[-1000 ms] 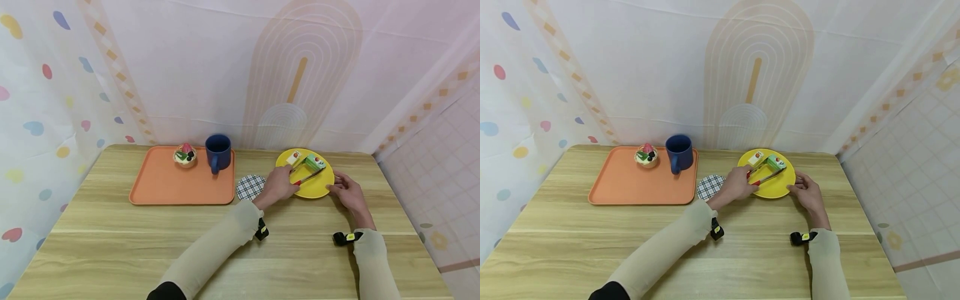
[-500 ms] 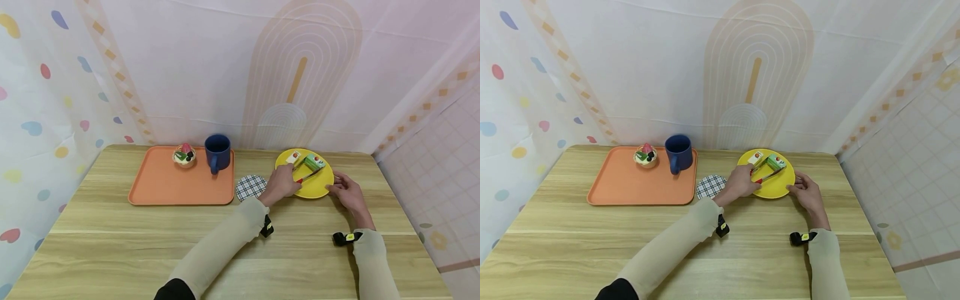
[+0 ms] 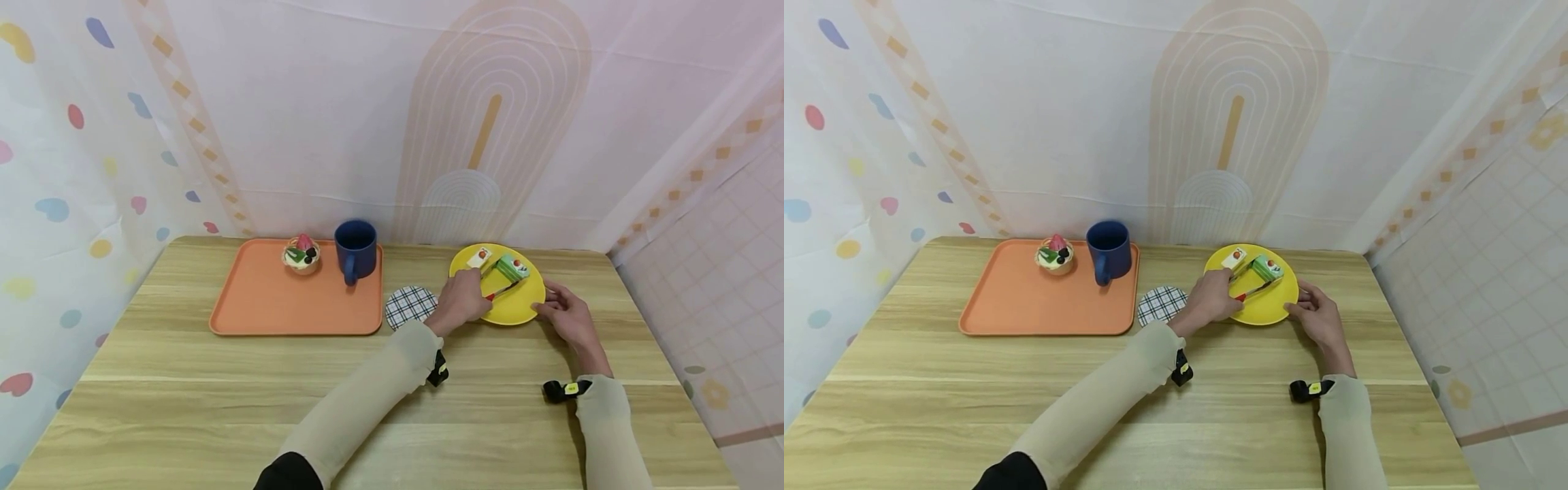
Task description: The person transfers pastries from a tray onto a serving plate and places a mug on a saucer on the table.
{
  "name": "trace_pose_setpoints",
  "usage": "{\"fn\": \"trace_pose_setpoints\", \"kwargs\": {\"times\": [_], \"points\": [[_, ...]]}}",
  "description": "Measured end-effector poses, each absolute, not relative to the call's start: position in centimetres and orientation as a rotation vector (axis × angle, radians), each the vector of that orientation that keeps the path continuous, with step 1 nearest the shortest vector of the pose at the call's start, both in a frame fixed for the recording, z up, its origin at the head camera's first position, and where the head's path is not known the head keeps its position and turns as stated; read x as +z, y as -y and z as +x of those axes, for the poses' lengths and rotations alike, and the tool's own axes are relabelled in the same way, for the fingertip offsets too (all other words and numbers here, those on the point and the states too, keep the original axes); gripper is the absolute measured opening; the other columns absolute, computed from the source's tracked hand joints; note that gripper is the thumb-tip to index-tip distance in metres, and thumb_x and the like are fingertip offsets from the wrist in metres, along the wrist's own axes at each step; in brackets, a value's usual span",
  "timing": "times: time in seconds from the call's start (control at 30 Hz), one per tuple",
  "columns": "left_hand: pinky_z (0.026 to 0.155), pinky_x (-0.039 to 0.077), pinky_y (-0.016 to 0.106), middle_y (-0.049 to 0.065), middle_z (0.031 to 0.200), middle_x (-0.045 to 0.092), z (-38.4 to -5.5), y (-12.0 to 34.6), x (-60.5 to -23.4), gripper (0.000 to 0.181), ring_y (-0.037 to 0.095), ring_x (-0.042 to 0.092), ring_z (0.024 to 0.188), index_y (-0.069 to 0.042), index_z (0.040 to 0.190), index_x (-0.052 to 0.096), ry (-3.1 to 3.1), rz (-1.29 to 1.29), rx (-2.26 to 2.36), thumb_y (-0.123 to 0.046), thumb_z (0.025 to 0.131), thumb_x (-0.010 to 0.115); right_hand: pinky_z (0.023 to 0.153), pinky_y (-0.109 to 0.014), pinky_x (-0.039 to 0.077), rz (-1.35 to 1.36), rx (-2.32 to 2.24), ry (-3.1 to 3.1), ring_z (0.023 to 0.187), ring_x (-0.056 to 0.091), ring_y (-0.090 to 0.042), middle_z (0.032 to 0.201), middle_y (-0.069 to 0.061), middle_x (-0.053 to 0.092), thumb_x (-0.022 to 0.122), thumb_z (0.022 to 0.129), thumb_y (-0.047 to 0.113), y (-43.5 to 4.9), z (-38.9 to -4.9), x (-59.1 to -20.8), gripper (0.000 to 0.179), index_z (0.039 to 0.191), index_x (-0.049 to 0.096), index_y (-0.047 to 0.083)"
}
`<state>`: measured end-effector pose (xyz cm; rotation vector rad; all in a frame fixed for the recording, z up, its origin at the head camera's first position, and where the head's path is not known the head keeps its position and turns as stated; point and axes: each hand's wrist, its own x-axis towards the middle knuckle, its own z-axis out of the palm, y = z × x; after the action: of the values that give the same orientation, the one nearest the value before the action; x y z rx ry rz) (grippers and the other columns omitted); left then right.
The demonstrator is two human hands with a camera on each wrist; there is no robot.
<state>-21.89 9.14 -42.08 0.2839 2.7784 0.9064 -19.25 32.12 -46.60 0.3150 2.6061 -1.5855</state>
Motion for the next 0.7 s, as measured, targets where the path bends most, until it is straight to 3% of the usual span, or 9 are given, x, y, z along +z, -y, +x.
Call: {"fn": "trace_pose_setpoints", "kwargs": {"times": [0.2,0.47,0.7], "points": [[0.066,0.046,0.026,0.001,0.095,0.062,-21.85,-9.15,-41.92,0.035,0.016,0.057,0.08,-0.01,0.11,0.062,-2.778,0.285,0.896,-0.026,0.086,0.082,0.077,-0.012,0.053,0.317,-1.588,-2.615,0.087,0.058,0.01,0.142,-0.024,0.054,0.066,0.099,0.012,-32.11,-19.22,-46.63,0.065,0.157,0.038,0.006],[0.082,0.053,0.031,0.005,0.12,0.067,-21.82,-9.03,-41.94,0.055,0.017,0.06,0.093,-0.008,0.13,0.061,-2.797,0.311,0.906,-0.029,0.085,0.084,0.077,-0.013,0.054,0.304,-1.585,-2.624,0.086,0.058,0.01,0.141,-0.024,0.054,0.066,0.099,0.012,-32.08,-19.21,-46.71,0.065,0.157,0.037,0.006],[0.089,0.053,0.033,0.006,0.124,0.066,-21.47,-8.57,-41.9,0.064,0.018,0.058,0.1,-0.007,0.137,0.059,-2.814,0.33,0.965,-0.029,0.083,0.085,0.077,-0.012,0.053,0.318,-1.566,-2.631,0.087,0.058,0.01,0.142,-0.023,0.054,0.067,0.099,0.013,-31.95,-19.14,-46.55,0.066,0.157,0.038,0.006]]}}
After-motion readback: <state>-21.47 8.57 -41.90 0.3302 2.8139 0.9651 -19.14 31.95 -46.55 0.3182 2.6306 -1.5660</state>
